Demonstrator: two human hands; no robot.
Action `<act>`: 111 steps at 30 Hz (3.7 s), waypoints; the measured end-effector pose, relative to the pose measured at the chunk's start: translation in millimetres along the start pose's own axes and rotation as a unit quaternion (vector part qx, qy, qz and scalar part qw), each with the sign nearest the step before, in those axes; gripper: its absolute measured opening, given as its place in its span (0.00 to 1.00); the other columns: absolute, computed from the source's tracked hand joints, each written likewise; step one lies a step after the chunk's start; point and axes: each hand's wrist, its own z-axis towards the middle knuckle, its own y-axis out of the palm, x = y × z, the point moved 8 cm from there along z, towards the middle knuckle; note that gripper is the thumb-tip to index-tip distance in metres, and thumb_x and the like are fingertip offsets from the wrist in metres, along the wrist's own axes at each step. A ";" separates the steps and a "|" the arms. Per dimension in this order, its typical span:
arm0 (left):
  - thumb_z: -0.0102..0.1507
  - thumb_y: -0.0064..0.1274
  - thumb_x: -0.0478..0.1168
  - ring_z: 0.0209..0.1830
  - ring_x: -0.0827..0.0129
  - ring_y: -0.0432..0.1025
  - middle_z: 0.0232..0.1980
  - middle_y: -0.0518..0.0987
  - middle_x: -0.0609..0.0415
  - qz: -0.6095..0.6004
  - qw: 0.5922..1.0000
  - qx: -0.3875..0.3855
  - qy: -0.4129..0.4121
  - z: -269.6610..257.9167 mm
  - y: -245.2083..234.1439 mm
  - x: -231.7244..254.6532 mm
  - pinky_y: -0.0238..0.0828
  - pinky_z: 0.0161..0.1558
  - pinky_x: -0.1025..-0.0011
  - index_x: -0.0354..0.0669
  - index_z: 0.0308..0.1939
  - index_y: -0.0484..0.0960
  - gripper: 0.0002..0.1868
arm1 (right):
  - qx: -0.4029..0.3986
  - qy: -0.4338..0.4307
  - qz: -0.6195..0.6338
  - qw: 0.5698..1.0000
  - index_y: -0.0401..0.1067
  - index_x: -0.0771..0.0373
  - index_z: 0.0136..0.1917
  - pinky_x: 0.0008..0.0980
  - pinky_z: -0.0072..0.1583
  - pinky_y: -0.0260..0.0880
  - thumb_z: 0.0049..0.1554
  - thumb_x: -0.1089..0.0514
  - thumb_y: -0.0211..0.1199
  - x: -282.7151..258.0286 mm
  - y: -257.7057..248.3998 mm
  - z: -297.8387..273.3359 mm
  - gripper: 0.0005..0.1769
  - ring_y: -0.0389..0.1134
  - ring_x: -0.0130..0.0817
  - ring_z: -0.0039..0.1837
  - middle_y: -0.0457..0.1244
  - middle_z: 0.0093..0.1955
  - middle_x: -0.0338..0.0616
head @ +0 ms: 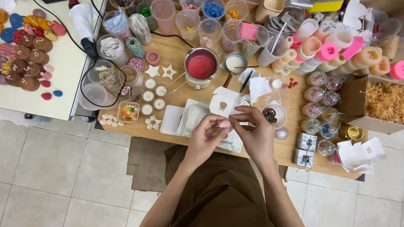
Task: The person assembles a small cardboard gift box, fills it with decorative wood shavings, and places three small disc-shaped candles inside before closing the box.
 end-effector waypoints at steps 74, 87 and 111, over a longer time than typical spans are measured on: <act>0.58 0.66 0.40 0.51 0.50 0.77 0.62 0.69 0.43 0.501 0.860 0.091 0.037 -18.1 8.2 -60.5 0.77 0.40 0.59 0.41 0.56 0.67 0.28 | -0.114 0.084 0.052 0.989 0.74 0.69 0.60 0.28 0.54 0.76 0.57 0.63 0.67 133.3 13.5 -14.5 0.18 0.72 0.27 0.53 0.69 0.56 0.43; 0.55 0.68 0.40 0.55 0.49 0.73 0.56 0.76 0.42 0.609 0.779 0.142 0.046 -7.8 0.4 -66.0 0.74 0.45 0.55 0.35 0.67 0.64 0.41 | -0.148 0.125 0.095 0.977 0.72 0.70 0.61 0.27 0.53 0.74 0.57 0.62 0.67 142.8 28.9 -33.0 0.19 0.71 0.27 0.53 0.69 0.57 0.42; 0.60 0.65 0.41 0.63 0.71 0.70 0.54 0.81 0.61 0.642 0.717 0.181 0.203 -9.3 -9.1 -75.0 0.49 0.64 0.60 0.48 0.52 0.79 0.18 | -0.227 -0.254 -0.138 0.930 0.77 0.63 0.56 0.40 0.57 0.73 0.53 0.60 0.71 26.0 57.8 45.0 0.17 0.72 0.46 0.55 0.69 0.54 0.50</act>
